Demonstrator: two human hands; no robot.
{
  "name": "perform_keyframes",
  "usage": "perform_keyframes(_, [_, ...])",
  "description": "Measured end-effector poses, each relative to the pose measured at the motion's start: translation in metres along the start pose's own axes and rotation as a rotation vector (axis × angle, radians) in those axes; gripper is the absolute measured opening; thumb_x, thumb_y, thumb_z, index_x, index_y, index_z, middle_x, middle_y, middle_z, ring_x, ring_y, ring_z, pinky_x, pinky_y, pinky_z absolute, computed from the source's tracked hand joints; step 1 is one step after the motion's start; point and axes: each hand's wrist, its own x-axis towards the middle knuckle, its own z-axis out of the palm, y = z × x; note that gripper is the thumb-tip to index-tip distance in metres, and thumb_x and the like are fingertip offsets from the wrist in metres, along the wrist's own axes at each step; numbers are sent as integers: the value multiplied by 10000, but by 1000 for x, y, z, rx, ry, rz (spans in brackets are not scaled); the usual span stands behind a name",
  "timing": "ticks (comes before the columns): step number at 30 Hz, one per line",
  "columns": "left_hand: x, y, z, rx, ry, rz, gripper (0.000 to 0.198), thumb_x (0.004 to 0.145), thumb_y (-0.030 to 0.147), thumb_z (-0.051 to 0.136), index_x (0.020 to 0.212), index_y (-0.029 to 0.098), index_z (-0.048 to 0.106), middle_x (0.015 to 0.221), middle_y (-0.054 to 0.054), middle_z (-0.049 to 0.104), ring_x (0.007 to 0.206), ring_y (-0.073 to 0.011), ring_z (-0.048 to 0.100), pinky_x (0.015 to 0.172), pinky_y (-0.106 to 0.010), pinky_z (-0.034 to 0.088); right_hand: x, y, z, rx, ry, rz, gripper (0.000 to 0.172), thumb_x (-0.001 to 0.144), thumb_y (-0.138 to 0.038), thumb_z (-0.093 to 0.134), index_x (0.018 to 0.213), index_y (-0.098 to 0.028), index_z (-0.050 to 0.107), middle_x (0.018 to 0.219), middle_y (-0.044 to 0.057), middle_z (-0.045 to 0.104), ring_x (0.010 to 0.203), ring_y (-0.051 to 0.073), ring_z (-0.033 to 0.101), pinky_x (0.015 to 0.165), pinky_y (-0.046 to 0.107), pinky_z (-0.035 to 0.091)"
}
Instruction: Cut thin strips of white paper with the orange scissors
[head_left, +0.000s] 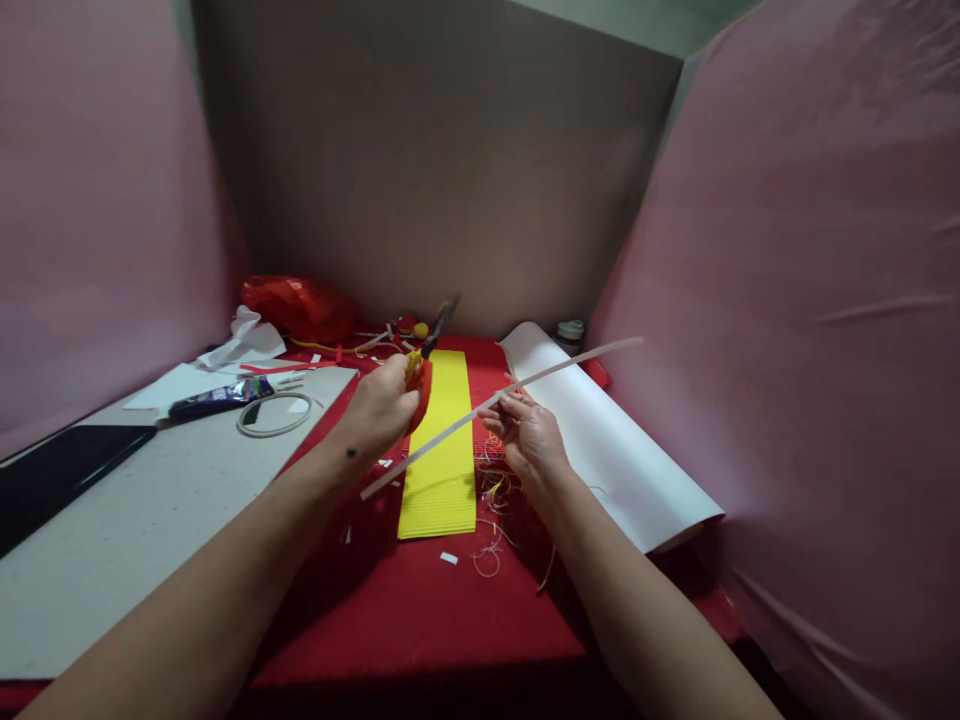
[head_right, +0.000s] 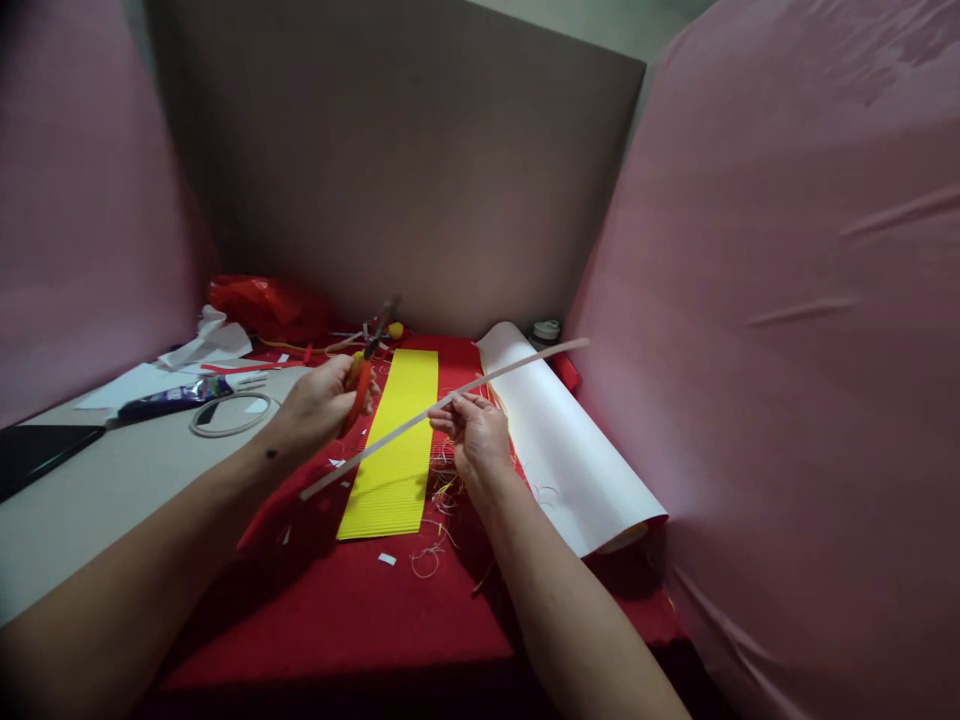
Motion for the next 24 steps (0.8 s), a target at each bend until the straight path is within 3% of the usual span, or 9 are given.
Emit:
perform_keyframes(4, [-6,7,4,418,-125,94,103,722,177,443,817,195,478,729,-44,605,638,-177,548,565,-281,365,3,5,-7,-23,-84,-51,97,731,-90,632,669,-127,567,551,42,663,528,155,687,494,193,556])
perform_keyframes(6, [-9,11,6,506,-219,110,101,772,270,433,787,193,498,694,-57,600,619,-188,542,554,-286,348,3,6,-7,-21,-85,-48,99,729,-89,630,677,-131,557,558,45,669,538,165,693,508,206,563])
perform_keyframes(11, [-13,10,12,644,-365,81,364,829,463,354,716,189,564,661,-102,614,573,-209,549,518,-297,318,4,5,-8,-19,-65,-48,103,732,-52,561,668,-131,557,535,47,671,503,160,680,524,228,570])
perform_keyframes(24, [-21,5,26,811,-478,126,217,784,277,409,849,172,587,815,-180,680,709,-289,646,541,-330,386,3,-1,-8,-9,-72,-29,68,719,-79,603,680,-133,588,583,34,689,540,148,679,548,241,572])
